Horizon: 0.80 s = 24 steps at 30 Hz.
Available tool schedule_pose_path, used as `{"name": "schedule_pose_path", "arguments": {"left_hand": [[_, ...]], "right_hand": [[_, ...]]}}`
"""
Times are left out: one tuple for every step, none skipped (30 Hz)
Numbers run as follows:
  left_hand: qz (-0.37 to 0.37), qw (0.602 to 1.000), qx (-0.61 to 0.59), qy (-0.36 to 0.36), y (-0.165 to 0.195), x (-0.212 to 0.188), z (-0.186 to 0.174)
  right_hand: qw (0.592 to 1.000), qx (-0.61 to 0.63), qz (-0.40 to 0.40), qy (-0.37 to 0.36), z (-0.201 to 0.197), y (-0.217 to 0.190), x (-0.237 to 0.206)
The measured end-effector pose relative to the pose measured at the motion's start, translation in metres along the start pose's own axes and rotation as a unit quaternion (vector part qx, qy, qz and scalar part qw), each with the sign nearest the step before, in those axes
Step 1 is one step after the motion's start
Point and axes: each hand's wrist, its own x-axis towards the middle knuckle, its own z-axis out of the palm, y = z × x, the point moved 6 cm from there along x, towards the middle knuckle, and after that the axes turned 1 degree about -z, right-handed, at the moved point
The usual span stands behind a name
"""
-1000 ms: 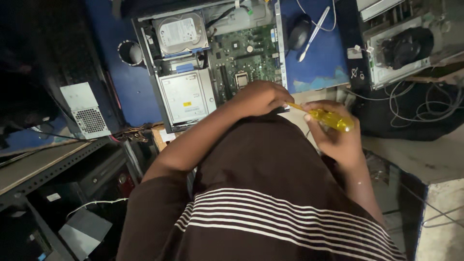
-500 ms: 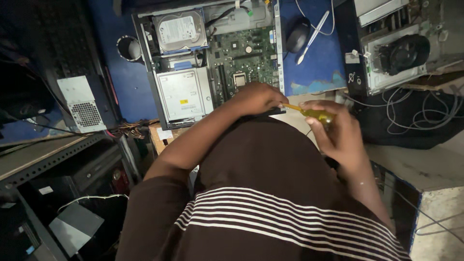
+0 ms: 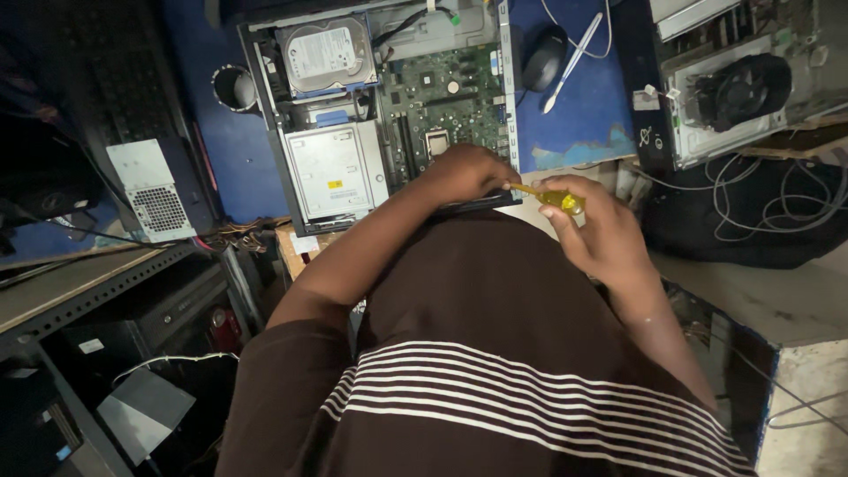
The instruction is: The person works on an open desktop computer case on a workbench, using a yellow-handled screwdriver to unscrew and remove components including a cooling fan and other internal parts, handling screws and repositioning parts inside the case throughout the episode.
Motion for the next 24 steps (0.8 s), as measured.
{"name": "schedule_pose_path", "arguments": {"left_hand": [[0.004, 1.0, 0.003, 0.002, 0.001, 0.0, -0.001], [-0.002, 1.0, -0.005, 0.005, 0.001, 0.0, -0.002], [-0.007, 1.0, -0.014, 0.007, 0.001, -0.001, -0.003], [-0.013, 1.0, -0.023, 0.009, 0.001, -0.001, -0.003], [-0.017, 1.0, -0.021, 0.004, 0.001, -0.002, -0.004], [-0.021, 1.0, -0.02, -0.001, 0.001, -0.002, -0.004], [-0.024, 1.0, -0.018, -0.005, 0.002, -0.002, -0.003], [-0.022, 1.0, -0.019, -0.004, 0.002, -0.002, -0.004], [-0.021, 1.0, -0.021, -0.003, 0.002, -0.002, -0.003], [-0.019, 1.0, -0.022, -0.002, 0.002, -0.002, -0.003], [-0.012, 1.0, -0.02, 0.003, 0.003, -0.002, -0.004], [-0.004, 1.0, -0.017, 0.007, 0.003, -0.002, -0.004], [0.004, 1.0, -0.016, 0.011, 0.004, -0.003, -0.003], [0.014, 1.0, -0.014, 0.019, 0.004, -0.003, -0.003], [0.023, 0.999, -0.012, 0.027, 0.005, -0.004, -0.003], [0.032, 0.999, -0.01, 0.035, 0.006, -0.006, -0.003], [0.025, 0.999, -0.011, 0.038, 0.004, -0.007, -0.002], [0.017, 0.999, -0.012, 0.042, 0.003, -0.008, -0.001], [0.009, 0.999, -0.014, 0.045, 0.003, -0.01, 0.0], [0.014, 0.998, -0.016, 0.053, 0.004, -0.013, 0.0], [0.019, 0.998, -0.018, 0.062, 0.004, -0.015, 0.0], [0.023, 0.997, -0.018, 0.071, 0.005, -0.017, -0.001], [0.013, 0.998, -0.017, 0.064, 0.004, -0.019, 0.0], [0.002, 0.998, -0.017, 0.056, 0.004, -0.02, 0.003]], "right_hand": [[1.0, -0.001, -0.004, -0.001, 0.0, 0.0, 0.0], [1.0, -0.003, -0.008, -0.003, 0.001, 0.0, 0.001], [1.0, 0.002, -0.015, -0.001, 0.001, -0.001, 0.001], [1.0, 0.007, -0.023, 0.001, 0.001, -0.002, 0.001], [0.999, 0.012, -0.03, 0.002, 0.001, -0.003, 0.001], [0.999, 0.019, -0.032, 0.003, 0.001, -0.004, 0.001], [0.999, 0.024, -0.034, 0.003, 0.0, -0.005, 0.001], [0.999, 0.031, -0.036, 0.003, 0.0, -0.006, 0.002], [0.999, 0.03, -0.032, -0.002, -0.001, -0.007, 0.001], [0.999, 0.03, -0.028, -0.008, -0.001, -0.008, 0.002], [0.999, 0.029, -0.026, -0.013, -0.001, -0.009, 0.002], [0.999, 0.039, -0.03, -0.015, -0.001, -0.01, 0.003], [0.998, 0.049, -0.033, -0.016, -0.001, -0.011, 0.004], [0.997, 0.059, -0.037, -0.018, 0.0, -0.012, 0.004], [0.992, 0.108, -0.066, -0.012, 0.001, -0.016, 0.005], [0.983, 0.156, -0.095, -0.006, 0.004, -0.018, 0.007], [0.971, 0.203, -0.123, 0.001, 0.006, -0.021, 0.007], [0.964, 0.24, -0.117, -0.003, 0.01, -0.019, 0.006], [0.954, 0.277, -0.11, -0.008, 0.015, -0.017, 0.006], [0.943, 0.315, -0.103, -0.013, 0.02, -0.015, 0.005], [0.94, 0.326, -0.095, -0.016, 0.025, -0.012, 0.006], [0.937, 0.338, -0.087, -0.018, 0.029, -0.009, 0.007], [0.933, 0.35, -0.079, -0.021, 0.032, -0.006, 0.008], [0.932, 0.352, -0.079, -0.028, 0.034, -0.004, 0.009]]}}
